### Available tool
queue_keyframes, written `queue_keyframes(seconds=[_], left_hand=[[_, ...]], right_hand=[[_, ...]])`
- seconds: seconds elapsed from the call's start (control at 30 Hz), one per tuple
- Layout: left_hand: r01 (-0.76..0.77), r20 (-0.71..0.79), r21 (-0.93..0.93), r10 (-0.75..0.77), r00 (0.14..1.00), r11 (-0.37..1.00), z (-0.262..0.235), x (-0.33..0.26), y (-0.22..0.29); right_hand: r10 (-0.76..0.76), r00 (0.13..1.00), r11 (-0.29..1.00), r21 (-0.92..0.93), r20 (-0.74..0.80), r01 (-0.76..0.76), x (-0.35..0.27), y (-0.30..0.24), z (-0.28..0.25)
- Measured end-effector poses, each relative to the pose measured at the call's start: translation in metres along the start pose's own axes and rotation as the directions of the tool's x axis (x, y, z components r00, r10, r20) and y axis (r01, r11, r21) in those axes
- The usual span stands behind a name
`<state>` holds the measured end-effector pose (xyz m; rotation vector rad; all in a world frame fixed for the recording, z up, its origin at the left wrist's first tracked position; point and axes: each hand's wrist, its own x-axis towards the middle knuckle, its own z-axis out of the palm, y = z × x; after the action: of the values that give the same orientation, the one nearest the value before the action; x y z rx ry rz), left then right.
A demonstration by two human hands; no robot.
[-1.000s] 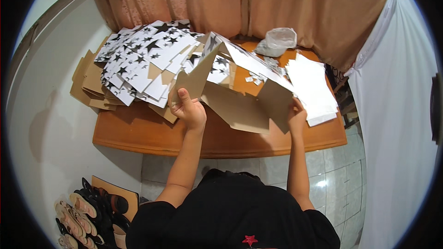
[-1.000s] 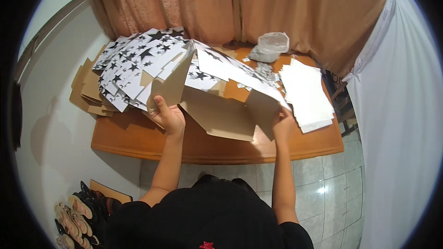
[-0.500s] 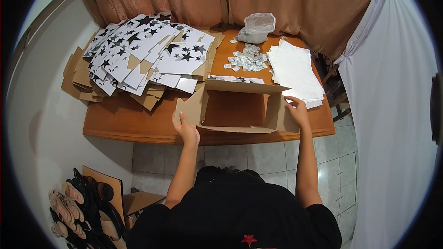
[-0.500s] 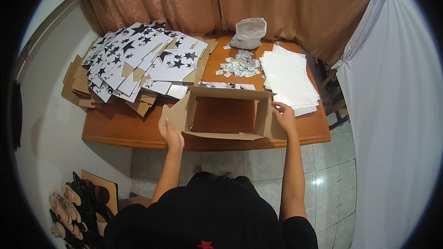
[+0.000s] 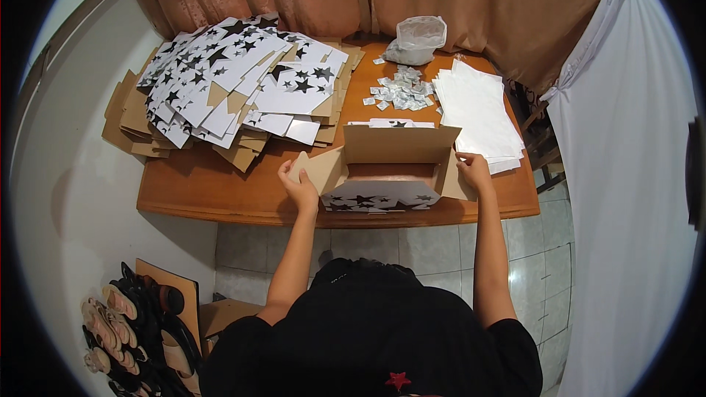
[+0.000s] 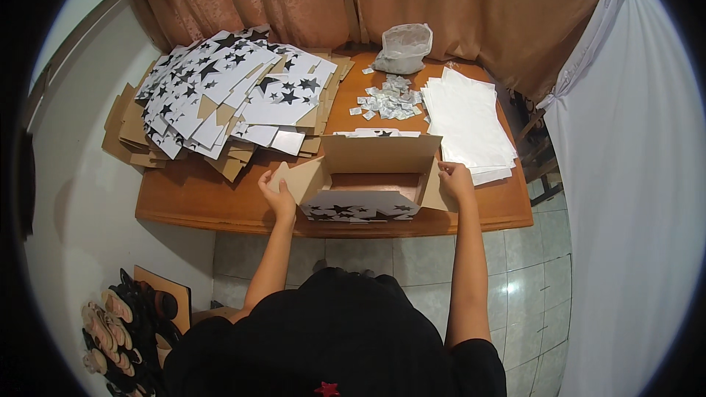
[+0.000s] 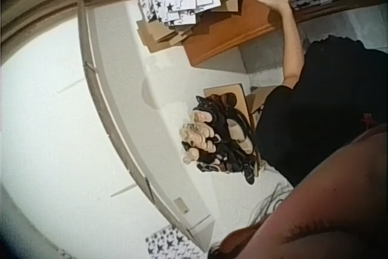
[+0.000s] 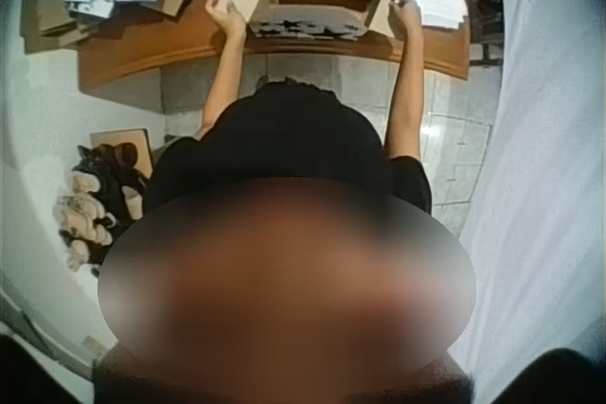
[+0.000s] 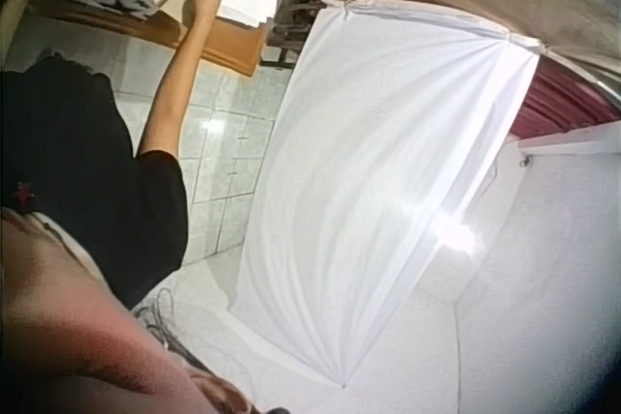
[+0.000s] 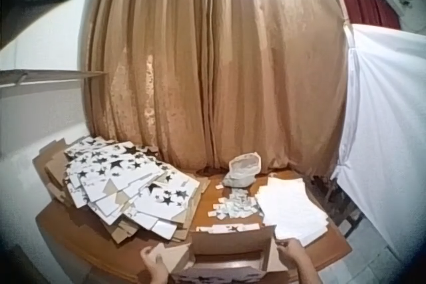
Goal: Folding cardboard shoe boxes and organizing them on a shelf.
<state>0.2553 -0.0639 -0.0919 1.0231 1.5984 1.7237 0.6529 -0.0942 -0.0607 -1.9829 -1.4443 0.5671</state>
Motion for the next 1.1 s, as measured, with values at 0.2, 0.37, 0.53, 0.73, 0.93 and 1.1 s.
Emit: queue_keyframes(seconds=[0.2,0.37,0.53,0.73,0.93,1.1], left_hand=[[-0.447,0.302,0.743,0.346,0.888,0.499,0.0,-0.003,0.036],[-0.634,0.735,0.645,-0.121,0.667,0.427,0.02,0.012,0.077],[-0.764,0.78,0.606,-0.358,0.514,0.221,0.028,0.028,0.038],[-0.668,0.816,0.578,-0.309,0.489,0.469,0.022,0.031,0.01],[-0.542,0.873,0.424,-0.166,0.459,0.726,0.019,0.044,0.014],[-0.442,0.756,0.607,-0.307,0.578,0.66,0.024,0.043,0.018]], right_hand=[[0.035,0.999,0.964,-0.262,-0.031,-0.042,-0.008,-0.025,0.001],[0.157,0.977,0.731,-0.648,-0.146,-0.214,-0.003,-0.024,0.013],[0.036,0.991,0.614,-0.779,-0.127,-0.122,-0.028,-0.06,0.038],[-0.011,0.976,0.699,-0.7,-0.216,-0.147,-0.028,-0.041,0.05],[-0.025,0.99,0.936,-0.35,-0.141,-0.026,-0.015,-0.035,0.047],[0.024,1.0,0.953,-0.3,-0.019,-0.028,0.0,-0.046,0.049]])
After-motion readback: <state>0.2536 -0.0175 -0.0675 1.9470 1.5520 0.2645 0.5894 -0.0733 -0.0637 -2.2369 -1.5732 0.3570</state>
